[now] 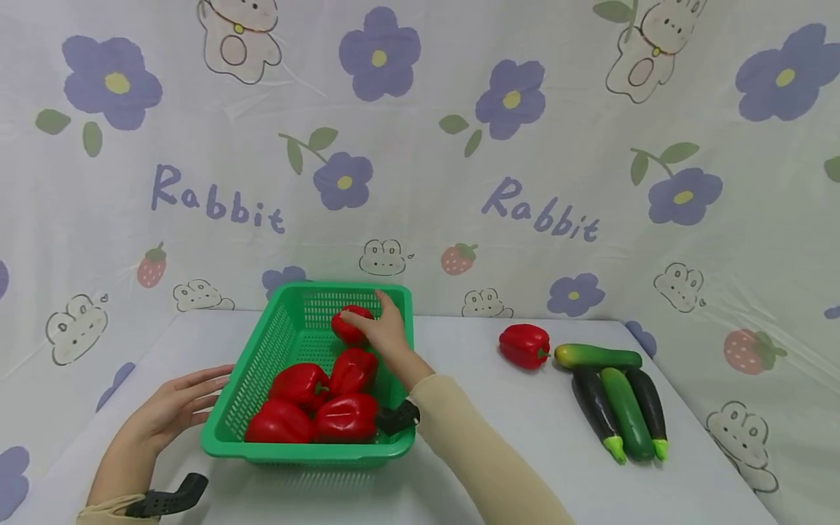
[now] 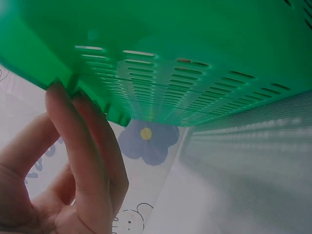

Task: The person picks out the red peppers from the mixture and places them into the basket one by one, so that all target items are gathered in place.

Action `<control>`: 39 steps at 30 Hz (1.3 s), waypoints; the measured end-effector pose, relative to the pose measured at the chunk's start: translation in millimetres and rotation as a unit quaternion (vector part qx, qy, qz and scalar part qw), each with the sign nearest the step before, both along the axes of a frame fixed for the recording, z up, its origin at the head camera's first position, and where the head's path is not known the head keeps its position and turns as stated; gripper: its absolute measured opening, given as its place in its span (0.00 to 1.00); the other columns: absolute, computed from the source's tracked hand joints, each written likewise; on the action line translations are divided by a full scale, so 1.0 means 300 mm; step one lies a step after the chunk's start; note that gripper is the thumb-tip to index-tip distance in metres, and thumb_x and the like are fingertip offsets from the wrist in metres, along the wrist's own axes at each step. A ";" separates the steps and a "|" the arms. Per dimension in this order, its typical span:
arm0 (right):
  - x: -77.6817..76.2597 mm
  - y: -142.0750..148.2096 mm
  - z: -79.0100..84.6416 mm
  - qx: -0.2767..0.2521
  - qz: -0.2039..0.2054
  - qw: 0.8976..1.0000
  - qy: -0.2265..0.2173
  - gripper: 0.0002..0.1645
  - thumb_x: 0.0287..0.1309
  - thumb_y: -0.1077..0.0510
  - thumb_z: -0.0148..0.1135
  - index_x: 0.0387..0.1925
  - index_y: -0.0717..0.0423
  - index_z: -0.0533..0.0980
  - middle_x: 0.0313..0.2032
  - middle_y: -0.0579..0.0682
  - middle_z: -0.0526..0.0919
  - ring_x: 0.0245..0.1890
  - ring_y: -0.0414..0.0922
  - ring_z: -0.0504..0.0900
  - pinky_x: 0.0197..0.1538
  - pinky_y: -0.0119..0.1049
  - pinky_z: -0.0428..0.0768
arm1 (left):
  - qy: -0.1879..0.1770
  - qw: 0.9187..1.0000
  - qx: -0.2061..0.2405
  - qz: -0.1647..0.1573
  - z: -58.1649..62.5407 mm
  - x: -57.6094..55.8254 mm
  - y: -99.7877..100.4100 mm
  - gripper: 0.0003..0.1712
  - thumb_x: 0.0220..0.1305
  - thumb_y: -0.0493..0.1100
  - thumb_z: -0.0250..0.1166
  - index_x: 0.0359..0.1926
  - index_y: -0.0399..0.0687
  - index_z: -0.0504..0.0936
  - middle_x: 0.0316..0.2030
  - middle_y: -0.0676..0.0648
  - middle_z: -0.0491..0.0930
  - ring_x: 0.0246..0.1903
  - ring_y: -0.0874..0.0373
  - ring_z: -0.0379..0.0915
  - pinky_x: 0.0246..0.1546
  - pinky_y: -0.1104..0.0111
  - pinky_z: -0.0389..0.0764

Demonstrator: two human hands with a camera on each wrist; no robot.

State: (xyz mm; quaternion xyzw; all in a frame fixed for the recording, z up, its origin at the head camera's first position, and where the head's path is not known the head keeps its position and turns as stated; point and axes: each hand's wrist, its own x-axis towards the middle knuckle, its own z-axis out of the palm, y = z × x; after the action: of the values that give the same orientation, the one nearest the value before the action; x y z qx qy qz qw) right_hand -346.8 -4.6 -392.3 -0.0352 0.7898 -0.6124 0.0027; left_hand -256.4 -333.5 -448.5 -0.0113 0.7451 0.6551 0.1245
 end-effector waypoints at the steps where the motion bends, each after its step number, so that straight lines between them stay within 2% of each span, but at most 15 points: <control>1: -0.003 0.005 0.006 0.004 -0.001 1.000 0.010 0.49 0.57 0.45 0.67 0.74 0.52 0.55 0.74 0.56 0.58 0.73 0.55 0.58 0.70 0.55 0.65 | 0.000 1.000 -0.002 0.002 0.000 -0.001 0.001 0.19 0.71 0.52 0.58 0.61 0.65 0.76 0.44 0.71 0.80 0.48 0.70 0.77 0.50 0.64 0.80; 10: -0.014 0.107 0.061 0.017 0.014 0.998 0.064 0.51 0.55 0.41 0.68 0.74 0.47 0.56 0.75 0.52 0.57 0.76 0.53 0.54 0.71 0.58 0.60 | 0.001 1.000 -0.008 0.003 -0.003 -0.001 -0.001 0.21 0.71 0.53 0.57 0.63 0.63 0.75 0.45 0.72 0.80 0.49 0.69 0.77 0.51 0.63 0.80; 16: -0.034 0.197 0.065 0.013 0.002 0.995 0.098 0.50 0.55 0.43 0.69 0.74 0.47 0.56 0.75 0.50 0.57 0.77 0.51 0.52 0.73 0.57 0.56 | 0.003 1.000 -0.017 0.005 -0.002 -0.004 0.001 0.24 0.70 0.53 0.58 0.65 0.59 0.73 0.46 0.72 0.79 0.52 0.66 0.76 0.53 0.61 0.80; 20: -0.052 0.263 0.051 0.017 -0.018 0.993 0.112 0.50 0.55 0.43 0.69 0.74 0.46 0.57 0.75 0.49 0.56 0.77 0.50 0.50 0.74 0.55 0.54 | 0.002 1.000 -0.012 0.004 -0.002 -0.002 0.000 0.22 0.70 0.53 0.58 0.63 0.62 0.75 0.45 0.71 0.79 0.51 0.68 0.76 0.52 0.62 0.80; 26: -0.078 0.381 0.021 0.041 -0.054 0.989 0.131 0.51 0.55 0.43 0.69 0.74 0.50 0.56 0.75 0.51 0.57 0.77 0.51 0.51 0.74 0.56 0.54 | 0.007 1.000 0.001 -0.006 0.000 0.002 0.000 0.19 0.71 0.52 0.57 0.61 0.64 0.76 0.44 0.72 0.80 0.48 0.71 0.77 0.50 0.65 0.81; 33: -0.087 0.523 -0.034 0.058 -0.098 0.988 0.101 0.48 0.58 0.44 0.67 0.74 0.47 0.55 0.74 0.55 0.56 0.75 0.55 0.54 0.70 0.60 0.62 | 0.000 1.000 -0.001 -0.001 -0.001 0.001 0.003 0.20 0.71 0.52 0.57 0.62 0.63 0.75 0.44 0.72 0.80 0.49 0.70 0.77 0.50 0.64 0.80; 39: -0.092 0.626 -0.089 0.060 -0.147 0.983 0.092 0.51 0.56 0.44 0.69 0.74 0.50 0.55 0.74 0.57 0.56 0.75 0.56 0.53 0.73 0.57 0.57 | -0.004 1.000 -0.001 0.000 -0.001 -0.003 0.002 0.20 0.71 0.52 0.57 0.62 0.63 0.75 0.44 0.71 0.80 0.49 0.70 0.77 0.50 0.65 0.81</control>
State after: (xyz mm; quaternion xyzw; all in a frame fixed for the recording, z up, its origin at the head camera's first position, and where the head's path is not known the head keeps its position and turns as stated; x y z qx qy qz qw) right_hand -374.5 183.0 -418.9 0.0252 0.8186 -0.5515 -0.1584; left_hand -257.4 -332.8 -448.9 -0.0142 0.7450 0.6546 0.1273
